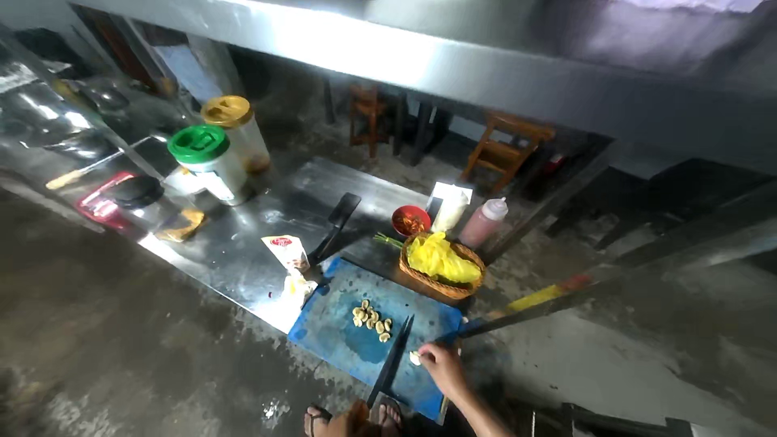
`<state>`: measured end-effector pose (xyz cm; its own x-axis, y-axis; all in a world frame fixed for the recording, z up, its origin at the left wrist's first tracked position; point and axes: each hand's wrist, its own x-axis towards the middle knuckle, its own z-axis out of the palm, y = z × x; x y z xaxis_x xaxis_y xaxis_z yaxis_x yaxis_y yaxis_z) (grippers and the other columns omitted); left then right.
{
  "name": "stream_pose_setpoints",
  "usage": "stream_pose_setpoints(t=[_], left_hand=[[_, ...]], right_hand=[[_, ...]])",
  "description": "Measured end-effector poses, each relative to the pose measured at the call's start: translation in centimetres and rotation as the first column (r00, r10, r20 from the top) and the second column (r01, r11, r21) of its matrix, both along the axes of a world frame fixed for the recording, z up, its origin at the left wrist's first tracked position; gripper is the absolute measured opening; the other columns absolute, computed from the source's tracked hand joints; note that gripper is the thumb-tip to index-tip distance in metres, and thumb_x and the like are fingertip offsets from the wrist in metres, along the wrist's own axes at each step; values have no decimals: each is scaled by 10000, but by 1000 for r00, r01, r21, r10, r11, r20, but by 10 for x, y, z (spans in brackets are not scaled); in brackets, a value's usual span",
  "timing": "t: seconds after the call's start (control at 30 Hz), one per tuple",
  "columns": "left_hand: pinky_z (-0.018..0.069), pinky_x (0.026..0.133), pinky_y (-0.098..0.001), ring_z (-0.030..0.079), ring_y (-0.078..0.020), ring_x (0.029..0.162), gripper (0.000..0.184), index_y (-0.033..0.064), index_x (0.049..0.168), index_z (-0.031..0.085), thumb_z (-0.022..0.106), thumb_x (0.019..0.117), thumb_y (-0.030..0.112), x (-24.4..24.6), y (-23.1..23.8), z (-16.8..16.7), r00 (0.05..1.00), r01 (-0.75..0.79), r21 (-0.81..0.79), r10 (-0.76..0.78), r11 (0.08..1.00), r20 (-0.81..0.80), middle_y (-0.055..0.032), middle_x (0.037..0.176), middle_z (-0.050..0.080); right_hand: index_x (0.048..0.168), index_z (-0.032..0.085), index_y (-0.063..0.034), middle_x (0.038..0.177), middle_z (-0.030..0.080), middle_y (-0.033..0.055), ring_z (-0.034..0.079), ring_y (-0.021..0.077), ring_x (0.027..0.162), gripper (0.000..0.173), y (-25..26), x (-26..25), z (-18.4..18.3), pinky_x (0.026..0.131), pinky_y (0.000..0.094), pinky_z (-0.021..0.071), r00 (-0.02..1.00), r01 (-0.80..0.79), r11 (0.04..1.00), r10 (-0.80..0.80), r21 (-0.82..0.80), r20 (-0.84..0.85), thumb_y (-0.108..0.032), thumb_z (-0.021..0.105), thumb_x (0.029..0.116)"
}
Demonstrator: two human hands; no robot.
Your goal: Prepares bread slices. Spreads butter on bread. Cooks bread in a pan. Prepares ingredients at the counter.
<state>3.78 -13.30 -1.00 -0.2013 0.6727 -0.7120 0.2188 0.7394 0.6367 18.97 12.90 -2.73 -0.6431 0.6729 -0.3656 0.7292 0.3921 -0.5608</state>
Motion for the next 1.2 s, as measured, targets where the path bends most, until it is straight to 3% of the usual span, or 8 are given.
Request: stream_pose_setpoints(t=[0.07, 0.17, 0.43, 0.53, 0.67, 0.8, 0.97, 1.2], left_hand=[[559, 903, -607, 712, -376, 1024, 394, 99, 1357, 589, 582, 1008, 281, 7, 9, 4, 987, 48, -53, -55, 997, -150, -199, 1103, 721], [556, 907, -633, 706, -408, 1078, 479, 149, 1455, 510, 554, 1006, 312, 21, 25, 29, 941, 71, -224, -140, 972, -307, -197, 1149, 724], [553, 914, -630, 688, -440, 1109, 404, 125, 1435, 503, 409, 1079, 291, 72, 34, 87, 853, 106, -395, -288, 912, -436, -210, 1271, 675], [565, 902, -622, 697, -441, 1096, 427, 147, 1491, 434, 413, 1086, 281, 84, 33, 67, 879, 71, -418, -255, 906, -403, -216, 1238, 688], [567, 909, -624, 696, -445, 1095, 476, 143, 1515, 435, 457, 1083, 342, 89, 36, 24, 906, 5, -292, -128, 956, -403, -229, 1214, 695], [573, 886, -622, 699, -432, 1087, 467, 160, 1507, 429, 469, 1075, 334, 83, 56, 51, 893, 44, -336, -188, 941, -410, -210, 1204, 699], [567, 889, -617, 696, -415, 1094, 481, 144, 1482, 442, 511, 1050, 344, 83, 57, 88, 922, 57, -338, -179, 940, -342, -190, 1164, 712], [560, 919, -615, 693, -415, 1123, 473, 167, 1517, 404, 416, 1090, 370, 93, 64, 32, 904, 8, -350, -157, 937, -398, -194, 1210, 706]], right_hand=[[1181, 745, -138, 1238, 696, 69, 661, 198, 1156, 236, -19, 7, -11, 1029, 389, 540, 996, -69, 994, 73, 81, -45, -202, 656, 972], [1131, 756, -128, 1206, 705, 71, 674, 191, 1128, 202, -27, 6, -24, 1005, 365, 554, 989, -74, 980, 96, 182, -112, -196, 635, 985], [1105, 747, -87, 1180, 701, 79, 682, 207, 1102, 211, -12, 2, -27, 977, 378, 565, 971, -195, 954, 220, 227, -92, -125, 584, 976], [1140, 746, -92, 1203, 702, 78, 678, 204, 1125, 231, -7, 3, -29, 997, 372, 556, 962, -229, 950, 255, 212, -102, -132, 586, 978], [1159, 734, -74, 1241, 687, 93, 663, 214, 1158, 235, -1, 4, -28, 1029, 378, 534, 950, -282, 949, 297, 141, -100, -156, 590, 993], [1201, 726, -77, 1280, 675, 102, 651, 217, 1191, 272, 7, 7, -20, 1054, 379, 520, 928, -353, 927, 363, 125, -78, -98, 549, 996], [1138, 738, -66, 1222, 690, 102, 670, 225, 1143, 258, 7, 4, -21, 1016, 390, 543, 924, -359, 920, 374, 156, -81, -54, 530, 985], [1194, 732, -88, 1277, 689, 80, 655, 209, 1194, 263, 15, 6, -26, 1056, 378, 517, 905, -406, 903, 419, 142, -77, -108, 556, 999]])
